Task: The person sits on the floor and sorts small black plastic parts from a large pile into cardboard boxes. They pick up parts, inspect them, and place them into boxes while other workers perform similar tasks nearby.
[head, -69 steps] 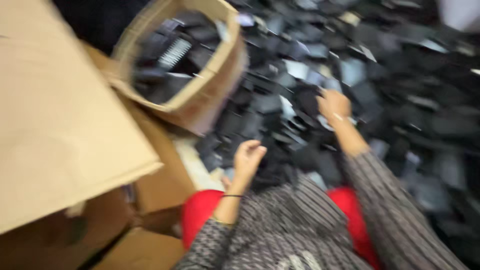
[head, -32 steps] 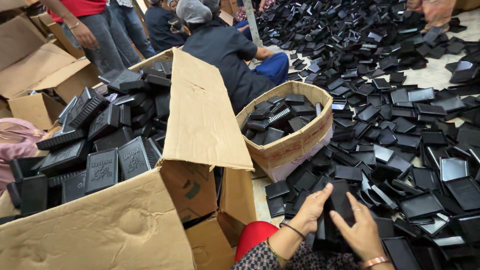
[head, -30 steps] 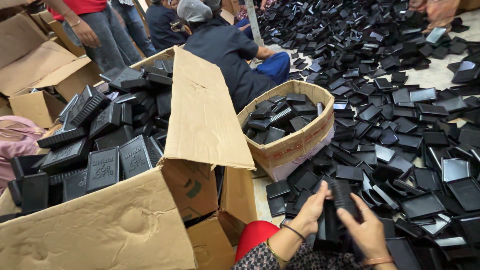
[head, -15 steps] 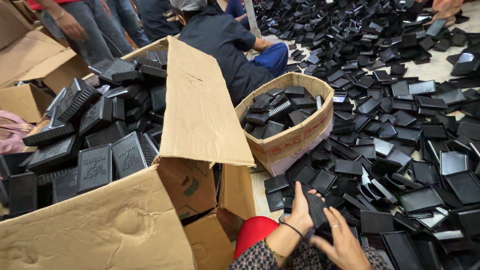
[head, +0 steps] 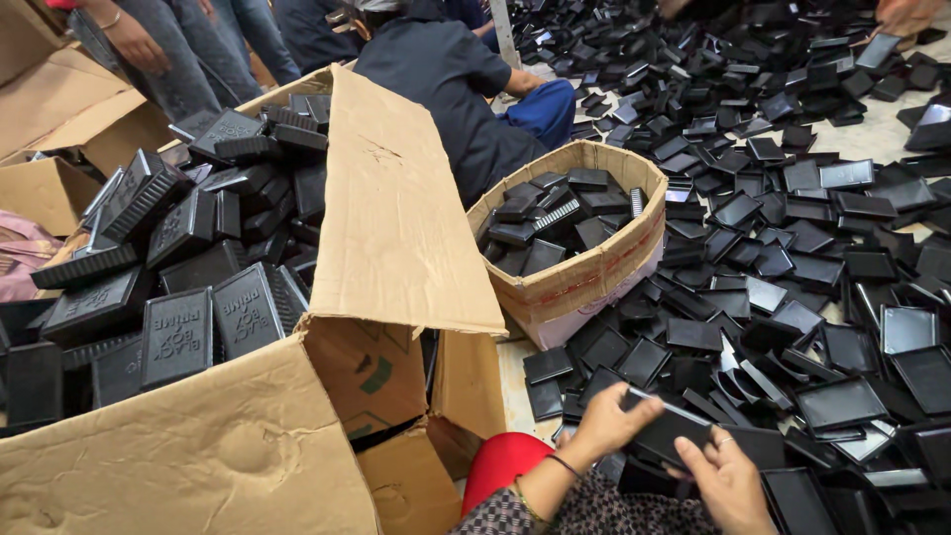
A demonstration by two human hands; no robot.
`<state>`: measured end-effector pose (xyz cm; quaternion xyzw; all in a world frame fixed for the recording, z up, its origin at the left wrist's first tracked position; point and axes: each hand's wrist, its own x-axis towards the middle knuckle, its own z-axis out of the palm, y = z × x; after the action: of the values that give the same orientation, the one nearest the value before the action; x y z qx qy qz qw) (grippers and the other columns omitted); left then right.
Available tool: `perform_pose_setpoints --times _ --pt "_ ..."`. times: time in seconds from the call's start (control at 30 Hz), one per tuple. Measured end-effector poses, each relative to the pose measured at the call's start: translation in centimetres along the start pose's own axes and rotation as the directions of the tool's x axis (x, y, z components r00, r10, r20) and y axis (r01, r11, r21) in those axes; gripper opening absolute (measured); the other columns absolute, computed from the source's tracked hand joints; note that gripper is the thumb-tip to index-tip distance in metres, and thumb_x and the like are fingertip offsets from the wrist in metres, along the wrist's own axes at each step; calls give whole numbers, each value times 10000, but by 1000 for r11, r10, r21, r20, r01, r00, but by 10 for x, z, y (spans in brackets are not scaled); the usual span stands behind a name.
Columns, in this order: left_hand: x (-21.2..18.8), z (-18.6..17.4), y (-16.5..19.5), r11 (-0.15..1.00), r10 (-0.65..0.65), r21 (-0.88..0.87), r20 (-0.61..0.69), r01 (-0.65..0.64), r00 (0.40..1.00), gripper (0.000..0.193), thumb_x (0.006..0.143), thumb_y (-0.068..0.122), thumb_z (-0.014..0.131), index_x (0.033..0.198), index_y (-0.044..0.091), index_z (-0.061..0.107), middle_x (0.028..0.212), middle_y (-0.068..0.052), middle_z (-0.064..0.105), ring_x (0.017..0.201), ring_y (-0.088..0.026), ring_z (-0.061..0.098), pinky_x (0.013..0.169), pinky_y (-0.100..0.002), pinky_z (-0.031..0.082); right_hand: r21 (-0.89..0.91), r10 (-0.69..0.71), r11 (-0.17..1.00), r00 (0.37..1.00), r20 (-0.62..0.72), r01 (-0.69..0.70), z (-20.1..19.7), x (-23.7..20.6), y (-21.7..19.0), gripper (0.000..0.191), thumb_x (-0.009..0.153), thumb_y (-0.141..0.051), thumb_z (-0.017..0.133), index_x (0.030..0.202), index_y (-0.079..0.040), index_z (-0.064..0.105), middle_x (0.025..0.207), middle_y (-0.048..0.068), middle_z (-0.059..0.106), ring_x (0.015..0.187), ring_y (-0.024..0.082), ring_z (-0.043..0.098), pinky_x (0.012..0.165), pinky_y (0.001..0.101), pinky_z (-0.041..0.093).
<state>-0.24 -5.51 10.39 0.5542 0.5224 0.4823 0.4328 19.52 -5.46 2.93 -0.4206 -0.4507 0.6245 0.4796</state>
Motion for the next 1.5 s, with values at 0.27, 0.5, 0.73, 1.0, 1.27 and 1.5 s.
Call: perform_pose_setpoints --times 0.27,0.5,0.73,1.0,1.27,1.5 --pt "117 -52 27 921 344 317 -387 -227 855 619 788 438 833 1055 -57 575 1009 -247 699 944 -312 695 835 -453 551 -276 -2 961 996 -85 -21 -63 26 4 696 926 -194 667 1520 33 385 1127 227 739 1026 251 697 936 368 530" --pt "227 -69 72 661 614 742 -448 -113 650 982 842 345 778 1542 -122 272 1579 -353 299 1457 -528 266 1166 -578 225 -810 -382 585 865 -325 -47 -208 -19 -52 554 950 -232 680 1409 43 536 1186 231 724 1125 294 681 991 398 513" --pt "21 115 -36 451 353 446 706 -773 614 884 668 305 796 1480 218 458 1642 -184 304 1540 -445 240 1154 -741 186 -911 -580 200 706 -406 -359 -285 -197 -35 392 1021 -330 661 1260 -19 675 1170 212 717 1088 377 687 959 436 538" --pt "-21 185 -95 100 248 437 859 -894 448 488 978 334 490 1460 401 534 1676 -109 269 1547 -380 235 1173 -742 132 -944 -423 204 846 -325 -260 -266 -258 8 474 965 -338 566 1378 -106 603 1328 156 654 1255 359 609 1015 444 516" --pt "-9 216 -67 -154 287 226 942 -962 176 467 925 338 552 1389 388 588 1691 -30 286 1549 -317 240 1221 -679 114 -951 -185 -308 981 61 1 -206 -239 1 639 841 -439 584 1419 -176 505 1480 128 492 1377 401 442 1060 506 421" --pt "-18 199 -55 93 321 536 782 -839 535 634 796 243 609 1426 285 557 1609 -103 313 1464 -385 261 1149 -673 138 -882 -306 -396 869 388 255 -201 -187 -27 494 848 -369 600 1305 -184 591 1458 152 514 1321 457 460 1058 537 408"
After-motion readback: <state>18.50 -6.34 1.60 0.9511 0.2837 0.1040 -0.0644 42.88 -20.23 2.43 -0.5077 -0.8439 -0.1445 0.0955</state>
